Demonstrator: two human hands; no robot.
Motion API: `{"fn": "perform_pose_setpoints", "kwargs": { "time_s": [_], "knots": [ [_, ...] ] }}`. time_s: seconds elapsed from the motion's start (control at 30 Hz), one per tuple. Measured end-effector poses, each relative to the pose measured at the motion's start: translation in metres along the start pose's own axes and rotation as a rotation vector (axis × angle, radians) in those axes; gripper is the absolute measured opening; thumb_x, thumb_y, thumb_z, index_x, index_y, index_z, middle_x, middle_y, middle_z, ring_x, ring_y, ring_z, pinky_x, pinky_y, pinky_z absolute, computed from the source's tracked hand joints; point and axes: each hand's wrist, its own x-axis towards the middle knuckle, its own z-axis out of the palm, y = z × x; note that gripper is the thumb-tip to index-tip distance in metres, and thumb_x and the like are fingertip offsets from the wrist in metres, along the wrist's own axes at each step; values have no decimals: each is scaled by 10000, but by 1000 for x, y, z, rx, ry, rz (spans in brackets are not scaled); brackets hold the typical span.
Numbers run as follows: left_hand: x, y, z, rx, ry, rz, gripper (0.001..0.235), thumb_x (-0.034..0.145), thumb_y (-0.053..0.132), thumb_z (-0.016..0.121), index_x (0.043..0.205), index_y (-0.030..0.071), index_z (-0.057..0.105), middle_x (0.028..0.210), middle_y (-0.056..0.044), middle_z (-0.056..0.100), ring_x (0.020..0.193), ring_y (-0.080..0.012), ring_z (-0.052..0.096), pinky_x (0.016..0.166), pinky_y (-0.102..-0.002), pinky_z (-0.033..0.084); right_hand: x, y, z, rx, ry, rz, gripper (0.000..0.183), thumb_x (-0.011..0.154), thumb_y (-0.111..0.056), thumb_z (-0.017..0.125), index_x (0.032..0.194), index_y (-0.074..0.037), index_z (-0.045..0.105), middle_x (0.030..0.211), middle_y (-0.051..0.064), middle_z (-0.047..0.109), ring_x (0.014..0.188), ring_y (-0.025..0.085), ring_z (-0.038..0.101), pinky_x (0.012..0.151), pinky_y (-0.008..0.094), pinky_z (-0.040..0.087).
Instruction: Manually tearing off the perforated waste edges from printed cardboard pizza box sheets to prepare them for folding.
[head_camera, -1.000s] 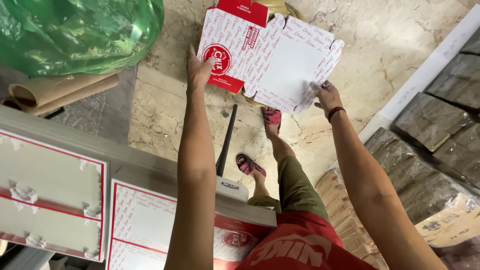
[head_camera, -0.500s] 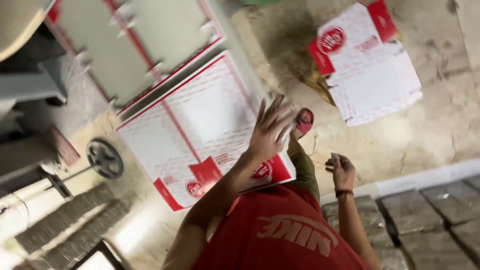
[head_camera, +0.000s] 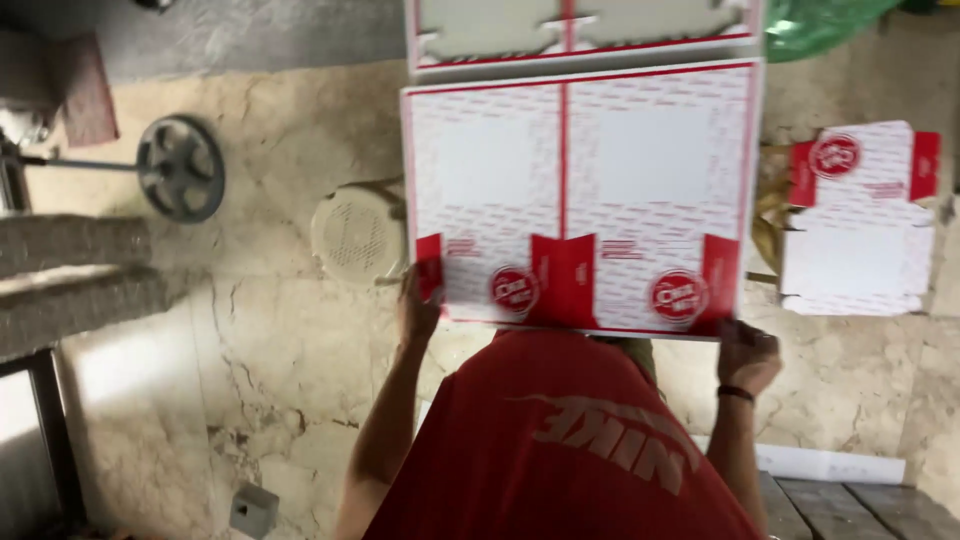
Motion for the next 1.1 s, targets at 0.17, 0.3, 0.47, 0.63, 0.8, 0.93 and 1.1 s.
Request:
{"fn": "perform_pose_setpoints", "kwargs": {
  "time_s": [0.17,0.3,0.47,0.63,0.8,0.93,1.1],
  "knots": [
    [-18,53,-26,40,-66,23,417,937,221,589,1352,208,553,1366,-70,664,1240,-320,638,979,-601,556,25,-54,-13,-415,-235,448,457,843,-491,915,1048,-91,829,914,148,787,832,298,733,803,410,585],
    [-21,48,-31,119,-183,-105,711,984,352,531,1613,166,258,1662,-100,328,1459,-361,426,1029,-585,518,26,-55,-15,-466,-221,364,412,842,-456,900,1035,-97,838,891,161,782,827,360,719,724,489,578],
    [-20,33,-29,130,-169,22,725,953,337,575,1587,114,302,1656,-125,330,1265,-348,625,861,-489,625,25,-54,-12,-512,-186,387,324,824,-442,929,924,-149,830,821,110,771,779,321,713,618,480,585],
    [-31,36,-19,128,-228,4,815,950,354,559,1618,119,155,1707,-133,96,1448,-398,266,1065,-635,308,27,-57,-7,-487,-176,429,360,823,-416,944,963,-112,812,903,153,776,842,349,719,660,474,595],
    [-51,19,42,214,87,382,963,882,268,645,1662,255,79,1715,-225,-30,1570,-484,-7,1131,-811,121,32,-57,-7,-526,-187,468,377,815,-475,884,1026,-168,826,967,148,788,939,362,716,771,473,582],
    [-64,0,53,281,-29,600,798,991,625,450,1643,226,220,1726,-183,75,1580,-466,36,1178,-769,45,28,-58,-12,-612,-287,405,400,834,-493,763,1012,-143,841,1046,149,784,962,370,721,826,443,573],
    [-54,14,65,290,-181,539,825,950,601,537,1625,220,254,1721,-177,45,1575,-437,-35,1171,-755,-15,38,-89,-18,-551,-321,510,390,819,-448,746,1042,-141,836,1072,159,778,1017,377,693,849,456,575]
  ]
}}
